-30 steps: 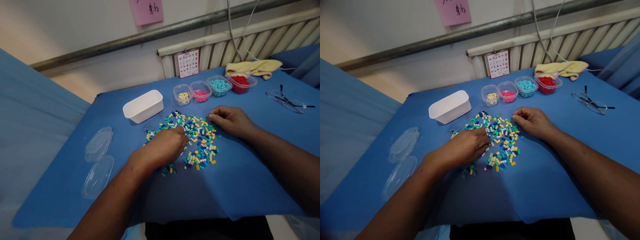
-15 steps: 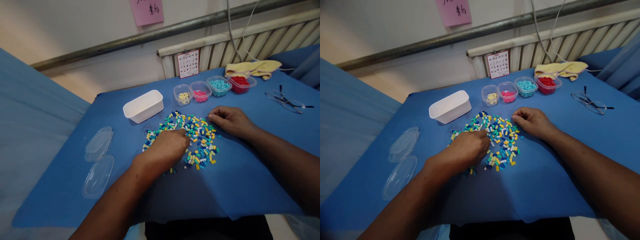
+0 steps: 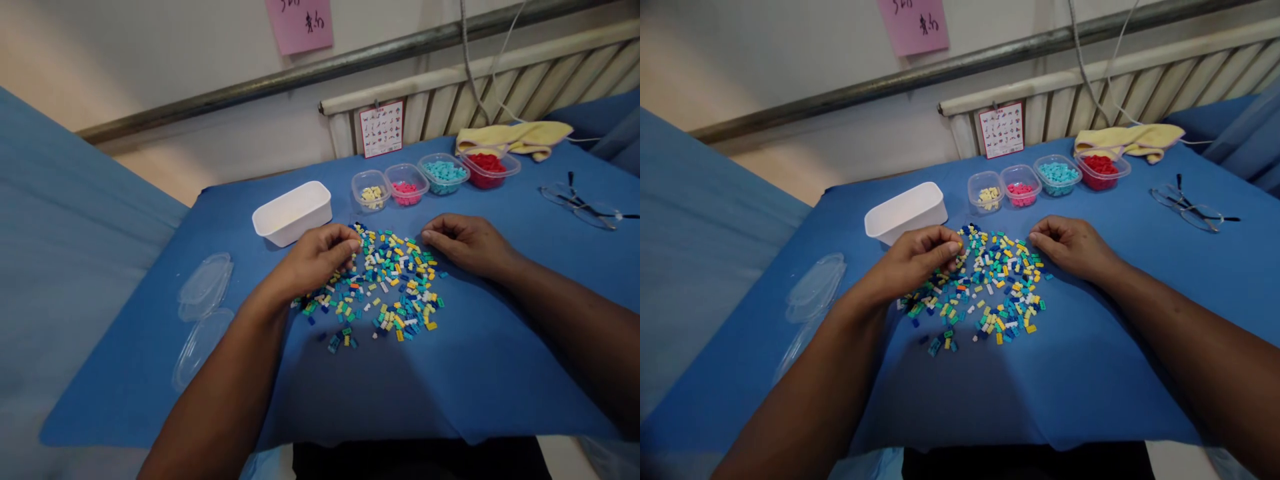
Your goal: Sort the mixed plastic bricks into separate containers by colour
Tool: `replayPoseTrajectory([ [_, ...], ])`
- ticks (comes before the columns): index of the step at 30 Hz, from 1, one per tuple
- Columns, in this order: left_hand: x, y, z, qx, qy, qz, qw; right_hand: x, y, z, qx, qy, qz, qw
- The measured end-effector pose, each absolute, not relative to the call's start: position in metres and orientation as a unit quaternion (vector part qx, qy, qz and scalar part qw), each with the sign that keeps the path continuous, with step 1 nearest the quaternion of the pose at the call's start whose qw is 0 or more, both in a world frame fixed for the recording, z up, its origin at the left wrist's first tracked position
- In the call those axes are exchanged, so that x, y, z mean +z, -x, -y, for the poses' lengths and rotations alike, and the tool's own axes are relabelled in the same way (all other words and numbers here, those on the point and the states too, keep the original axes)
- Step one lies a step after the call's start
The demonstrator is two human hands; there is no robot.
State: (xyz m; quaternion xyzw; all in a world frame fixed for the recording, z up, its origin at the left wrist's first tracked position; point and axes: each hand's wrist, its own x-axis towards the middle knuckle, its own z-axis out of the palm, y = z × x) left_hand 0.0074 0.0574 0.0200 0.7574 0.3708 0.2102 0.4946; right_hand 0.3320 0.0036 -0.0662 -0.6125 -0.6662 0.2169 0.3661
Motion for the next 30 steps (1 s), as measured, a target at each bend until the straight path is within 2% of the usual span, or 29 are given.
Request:
replayPoseTrajectory([
  [3,0.016,-0.004,-0.065,0.25,-0.666,-0.395,0.581,-0.067,-0.332,-0.003,0.213,0.61,0.666,0.373],
  [5,0.018,-0.004,-0.066,0.285,-0.648,-0.412,0.574,-0.067,-0.332,-0.003,0.213,0.608,0.669,0.371],
  [7,0.021,-0.003,-0.067,0.335,-0.655,-0.433,0.521,-0.066,-0.332,-0.003,0.212,0.606,0.672,0.368],
  [9,0.026,0.004,-0.072,0.399,-0.679,-0.458,0.412,-0.066,-0.332,-0.003,0.215,0.604,0.672,0.37],
  [12,0.028,0.027,-0.088,0.454,-0.722,-0.5,0.152,-0.066,-0.333,-0.004,0.219,0.605,0.673,0.366],
  [14,0.027,0.046,-0.103,0.429,-0.739,-0.52,-0.004,-0.066,-0.333,-0.005,0.221,0.607,0.672,0.363],
  [16,0.023,0.06,-0.115,0.374,-0.757,-0.532,-0.069,-0.066,-0.332,-0.005,0.222,0.606,0.671,0.364],
  [20,0.014,0.06,-0.117,0.343,-0.779,-0.518,-0.082,-0.065,-0.331,-0.004,0.226,0.607,0.667,0.367],
  [23,0.005,0.033,-0.102,0.343,-0.826,-0.446,-0.03,-0.065,-0.331,-0.004,0.226,0.607,0.667,0.369],
  [27,-0.016,-0.013,-0.084,0.23,-0.925,-0.293,0.08,-0.065,-0.33,-0.004,0.223,0.604,0.669,0.371],
  [30,-0.027,-0.039,-0.08,0.154,-0.954,-0.24,0.093,-0.066,-0.33,-0.004,0.225,0.605,0.669,0.369],
])
